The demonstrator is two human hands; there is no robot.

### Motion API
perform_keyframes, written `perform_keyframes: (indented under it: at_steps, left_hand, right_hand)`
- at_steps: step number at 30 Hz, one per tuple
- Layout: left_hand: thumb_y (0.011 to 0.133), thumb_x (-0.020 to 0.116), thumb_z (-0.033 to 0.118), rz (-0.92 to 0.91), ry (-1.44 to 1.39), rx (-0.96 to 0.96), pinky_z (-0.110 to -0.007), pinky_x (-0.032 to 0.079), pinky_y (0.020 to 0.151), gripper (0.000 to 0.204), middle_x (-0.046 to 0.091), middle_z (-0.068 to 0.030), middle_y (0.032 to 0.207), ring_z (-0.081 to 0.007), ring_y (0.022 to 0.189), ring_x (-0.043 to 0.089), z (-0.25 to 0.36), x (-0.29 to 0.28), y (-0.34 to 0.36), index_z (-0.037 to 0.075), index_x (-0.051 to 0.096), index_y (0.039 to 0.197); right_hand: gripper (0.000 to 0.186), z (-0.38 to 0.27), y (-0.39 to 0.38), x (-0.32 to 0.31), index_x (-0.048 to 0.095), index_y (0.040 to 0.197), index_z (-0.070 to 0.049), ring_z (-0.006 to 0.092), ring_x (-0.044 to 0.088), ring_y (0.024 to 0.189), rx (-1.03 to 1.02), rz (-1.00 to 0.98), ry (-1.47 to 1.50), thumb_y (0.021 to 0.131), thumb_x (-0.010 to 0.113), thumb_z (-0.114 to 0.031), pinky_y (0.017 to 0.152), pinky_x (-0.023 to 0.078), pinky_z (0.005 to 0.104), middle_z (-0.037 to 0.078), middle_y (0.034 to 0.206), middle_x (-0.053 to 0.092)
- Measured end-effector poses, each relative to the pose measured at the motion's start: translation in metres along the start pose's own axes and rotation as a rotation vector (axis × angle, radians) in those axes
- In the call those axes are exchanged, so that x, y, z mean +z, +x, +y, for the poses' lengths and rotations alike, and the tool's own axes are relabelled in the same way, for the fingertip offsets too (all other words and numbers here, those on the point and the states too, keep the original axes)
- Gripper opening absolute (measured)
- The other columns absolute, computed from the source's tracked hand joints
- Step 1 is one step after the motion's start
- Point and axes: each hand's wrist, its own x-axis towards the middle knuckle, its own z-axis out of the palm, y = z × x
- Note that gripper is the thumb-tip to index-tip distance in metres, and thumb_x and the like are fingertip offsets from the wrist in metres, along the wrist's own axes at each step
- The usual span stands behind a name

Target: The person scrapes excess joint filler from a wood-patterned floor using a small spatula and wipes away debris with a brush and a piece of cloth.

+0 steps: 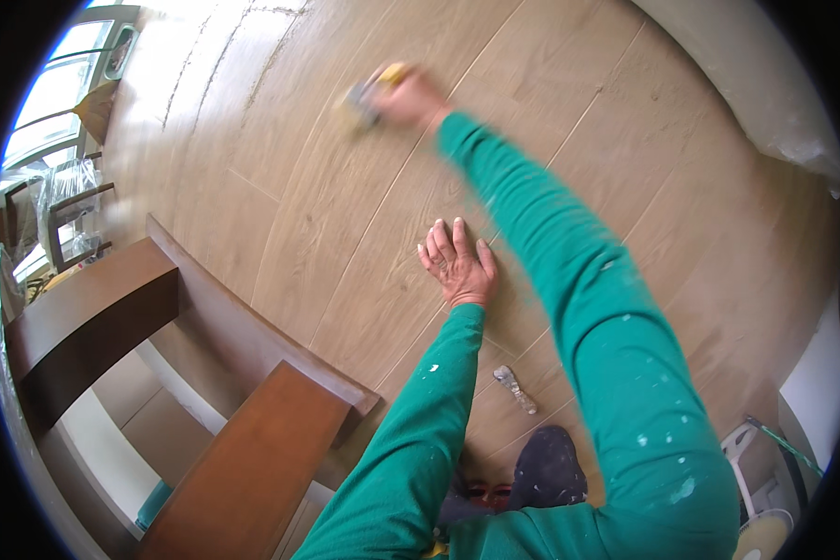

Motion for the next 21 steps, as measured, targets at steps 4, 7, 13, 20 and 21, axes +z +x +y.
perform_keyframes:
  at_steps: [4, 7, 13, 20, 21]
  left_hand:
    - [0.094, 0.063, 0.033, 0.005, 0.077, -0.018, -0.061, 0.009, 0.127, 0.064, 0.033, -0.0191, 0.160, -0.0381, 0.153, 0.025, -0.021, -0.014, 0.000, 0.010, 0.044, 0.151]
    - [0.095, 0.062, 0.033, 0.026, 0.097, -0.014, -0.061, 0.010, 0.127, 0.063, 0.033, -0.0198, 0.160, -0.0384, 0.153, 0.025, -0.026, -0.015, 0.000, 0.011, 0.044, 0.151]
    - [0.096, 0.060, 0.033, -0.004, 0.081, -0.017, -0.060, 0.008, 0.127, 0.062, 0.033, -0.0200, 0.160, -0.0374, 0.153, 0.025, -0.016, -0.014, 0.000, 0.011, 0.043, 0.152]
    - [0.096, 0.060, 0.034, 0.008, 0.061, -0.017, -0.060, 0.007, 0.127, 0.062, 0.032, -0.0187, 0.161, -0.0370, 0.153, 0.025, -0.015, -0.014, 0.001, 0.011, 0.044, 0.151]
    - [0.096, 0.060, 0.034, 0.004, 0.053, -0.022, -0.060, 0.007, 0.127, 0.062, 0.032, -0.0184, 0.161, -0.0368, 0.153, 0.025, -0.014, -0.012, 0.000, 0.011, 0.044, 0.151]
  right_hand:
    - [0.024, 0.018, 0.031, -0.174, 0.073, 0.087, -0.007, 0.0393, 0.073, 0.082, -0.179, 0.622, -0.450, 0.088, 0.067, -0.030, 0.074, 0.058, 0.0472, 0.019, 0.084, 0.074]
    - [0.021, -0.009, -0.027, -0.189, 0.076, 0.103, -0.010, 0.0343, 0.075, 0.084, -0.143, 0.617, -0.580, 0.093, 0.072, -0.027, 0.077, 0.061, 0.0424, 0.013, 0.090, 0.077]
    - [0.027, -0.047, -0.087, -0.105, 0.076, 0.113, -0.018, 0.0313, 0.075, 0.081, -0.396, 0.046, -0.433, 0.090, 0.071, -0.031, 0.073, 0.060, 0.0430, 0.013, 0.091, 0.077]
    - [0.023, -0.041, -0.036, -0.193, 0.072, 0.092, -0.009, 0.0299, 0.069, 0.071, -0.231, -0.249, -0.545, 0.089, 0.072, -0.031, 0.069, 0.055, 0.0415, 0.013, 0.083, 0.074]
    - [0.023, -0.033, -0.050, -0.205, 0.071, 0.091, -0.008, 0.0314, 0.069, 0.072, -0.267, -0.244, -0.630, 0.089, 0.072, -0.031, 0.070, 0.055, 0.0418, 0.014, 0.083, 0.073]
